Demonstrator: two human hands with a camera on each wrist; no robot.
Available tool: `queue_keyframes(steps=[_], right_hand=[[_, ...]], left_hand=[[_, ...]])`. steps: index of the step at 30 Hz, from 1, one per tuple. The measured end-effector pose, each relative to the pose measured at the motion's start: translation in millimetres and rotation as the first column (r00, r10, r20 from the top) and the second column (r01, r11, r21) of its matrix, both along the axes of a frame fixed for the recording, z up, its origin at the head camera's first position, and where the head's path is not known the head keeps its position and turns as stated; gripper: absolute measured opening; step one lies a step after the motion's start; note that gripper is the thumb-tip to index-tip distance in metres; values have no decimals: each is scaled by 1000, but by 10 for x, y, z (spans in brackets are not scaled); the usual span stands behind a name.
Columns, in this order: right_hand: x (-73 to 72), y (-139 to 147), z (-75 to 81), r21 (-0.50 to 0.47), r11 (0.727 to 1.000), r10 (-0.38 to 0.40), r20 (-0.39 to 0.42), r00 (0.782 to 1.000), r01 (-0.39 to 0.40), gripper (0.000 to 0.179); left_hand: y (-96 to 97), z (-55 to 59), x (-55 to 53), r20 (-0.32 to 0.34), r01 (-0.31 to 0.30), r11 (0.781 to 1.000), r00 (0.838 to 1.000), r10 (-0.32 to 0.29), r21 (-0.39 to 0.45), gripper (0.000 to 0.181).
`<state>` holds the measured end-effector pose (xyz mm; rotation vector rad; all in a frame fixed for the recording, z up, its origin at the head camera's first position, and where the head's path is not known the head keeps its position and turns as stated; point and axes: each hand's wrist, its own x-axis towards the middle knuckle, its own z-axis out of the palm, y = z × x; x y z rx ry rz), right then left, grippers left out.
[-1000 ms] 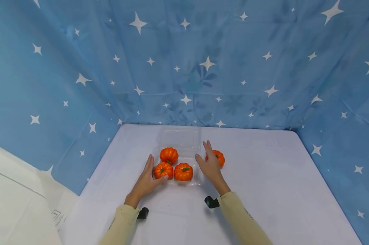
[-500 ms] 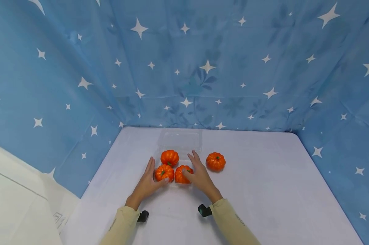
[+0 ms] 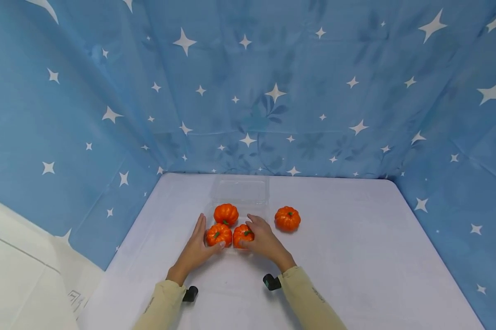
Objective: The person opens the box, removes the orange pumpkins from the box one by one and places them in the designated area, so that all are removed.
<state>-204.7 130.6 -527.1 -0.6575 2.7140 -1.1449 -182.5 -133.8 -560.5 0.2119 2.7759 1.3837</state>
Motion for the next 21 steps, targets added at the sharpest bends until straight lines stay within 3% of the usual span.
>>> queue_keyframes(steps=[6,12,21], right_hand=[[11,-28,43,63,998,-3,36,999,1,74],[10,-63,37,48,999,-12,45,999,9,65],[-4,-53,23,33,999,-16,-16,1000,16,62]], left_hand=[[6,-8,20,-2,8,1000,1000,-8,-1,122],[-8,1,27,-4,9,1000,1000,-9,-4,122],[-17,5,-3,-7,20,1000,1000,-20,2,123]])
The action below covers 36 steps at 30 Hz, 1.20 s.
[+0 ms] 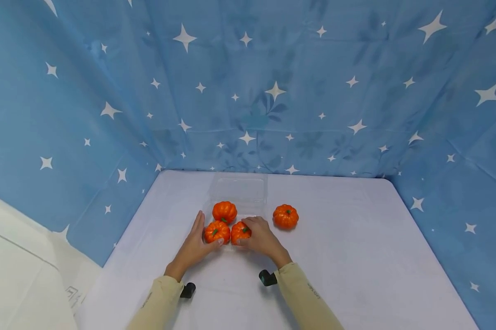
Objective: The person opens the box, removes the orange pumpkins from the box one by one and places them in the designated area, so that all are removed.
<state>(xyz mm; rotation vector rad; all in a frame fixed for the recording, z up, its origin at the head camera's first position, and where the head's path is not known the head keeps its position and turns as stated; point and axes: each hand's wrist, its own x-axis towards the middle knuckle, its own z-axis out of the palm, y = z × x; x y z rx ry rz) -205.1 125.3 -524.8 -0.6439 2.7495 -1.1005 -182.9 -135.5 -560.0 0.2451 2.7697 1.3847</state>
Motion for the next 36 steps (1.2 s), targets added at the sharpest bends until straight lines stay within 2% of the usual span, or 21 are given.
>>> queue_keyframes(steps=[8,13,18,28,36], right_hand=[[-13,43,27,-69,997,-39,11,999,40,65],[-42,43,70,-161,987,-30,-25,999,26,66],[-54,46,91,-227,974,-30,-23,999,24,66],[-54,71,143,-276,960,-47,-15,999,41,69],[0,162,144,-286,955,-76,3,997,74,70]], left_hand=[[0,9,-36,20,6,1000,1000,-6,5,125],[17,25,-59,26,0,1000,1000,0,6,125],[27,27,-66,37,6,1000,999,-6,-3,126],[13,36,-34,44,-8,1000,999,8,-8,124],[2,7,-11,57,-30,999,998,30,-13,124]])
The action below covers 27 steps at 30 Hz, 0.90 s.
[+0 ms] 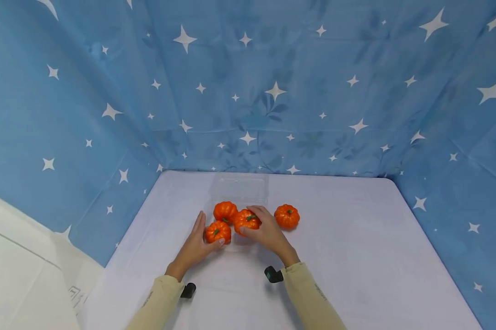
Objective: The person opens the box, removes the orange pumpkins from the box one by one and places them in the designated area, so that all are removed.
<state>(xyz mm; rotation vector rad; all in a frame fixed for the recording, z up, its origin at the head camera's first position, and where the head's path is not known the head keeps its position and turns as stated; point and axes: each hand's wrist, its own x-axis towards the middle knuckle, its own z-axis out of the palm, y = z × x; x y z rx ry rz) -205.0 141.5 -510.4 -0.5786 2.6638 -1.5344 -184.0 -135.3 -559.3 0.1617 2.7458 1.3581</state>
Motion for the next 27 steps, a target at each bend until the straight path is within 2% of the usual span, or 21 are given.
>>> queue_keyframes(steps=[6,12,21,27], right_hand=[[17,51,26,-16,1000,-8,0,1000,8,70],[44,125,22,-10,999,-50,12,999,50,71],[102,297,40,-9,997,-78,-26,997,77,71],[172,458,31,-2,995,-99,-51,994,99,71]], left_hand=[[-14,2,7,0,-4,1000,1000,4,-8,124],[-34,9,-3,0,-1,1000,1000,1,-17,125],[-38,16,-15,-15,-2,1000,1000,2,-2,124],[-5,-16,-12,-16,5,1000,1000,-4,15,124]])
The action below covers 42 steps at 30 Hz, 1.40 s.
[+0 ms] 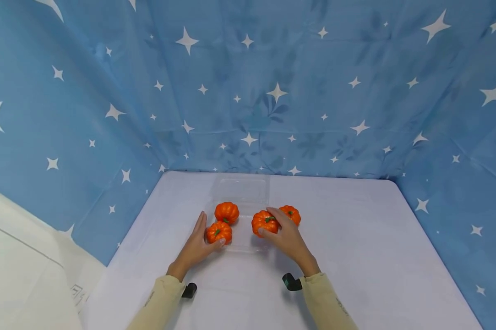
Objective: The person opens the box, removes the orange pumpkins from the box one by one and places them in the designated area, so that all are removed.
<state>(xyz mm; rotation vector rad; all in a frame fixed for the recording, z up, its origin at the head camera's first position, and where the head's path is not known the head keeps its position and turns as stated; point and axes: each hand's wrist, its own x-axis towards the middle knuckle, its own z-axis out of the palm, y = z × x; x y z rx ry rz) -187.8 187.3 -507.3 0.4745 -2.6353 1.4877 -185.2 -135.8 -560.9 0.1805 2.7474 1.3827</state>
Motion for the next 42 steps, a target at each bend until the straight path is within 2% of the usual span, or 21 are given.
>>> queue_keyframes(steps=[12,20,34,42], right_hand=[[75,290,-26,8,1000,-14,-29,999,14,66],[155,465,-93,75,996,-55,-29,998,57,69],[242,634,-239,113,988,-114,37,993,110,69],[246,680,-333,117,988,-108,48,993,102,68]], left_hand=[[0,-16,8,-7,2,1000,1000,-2,6,124],[-4,-17,18,-16,11,1000,1000,-11,-1,124],[-11,-15,14,-17,8,1000,1000,-8,-17,124],[-7,-33,-1,-33,12,1000,999,-12,-1,124]])
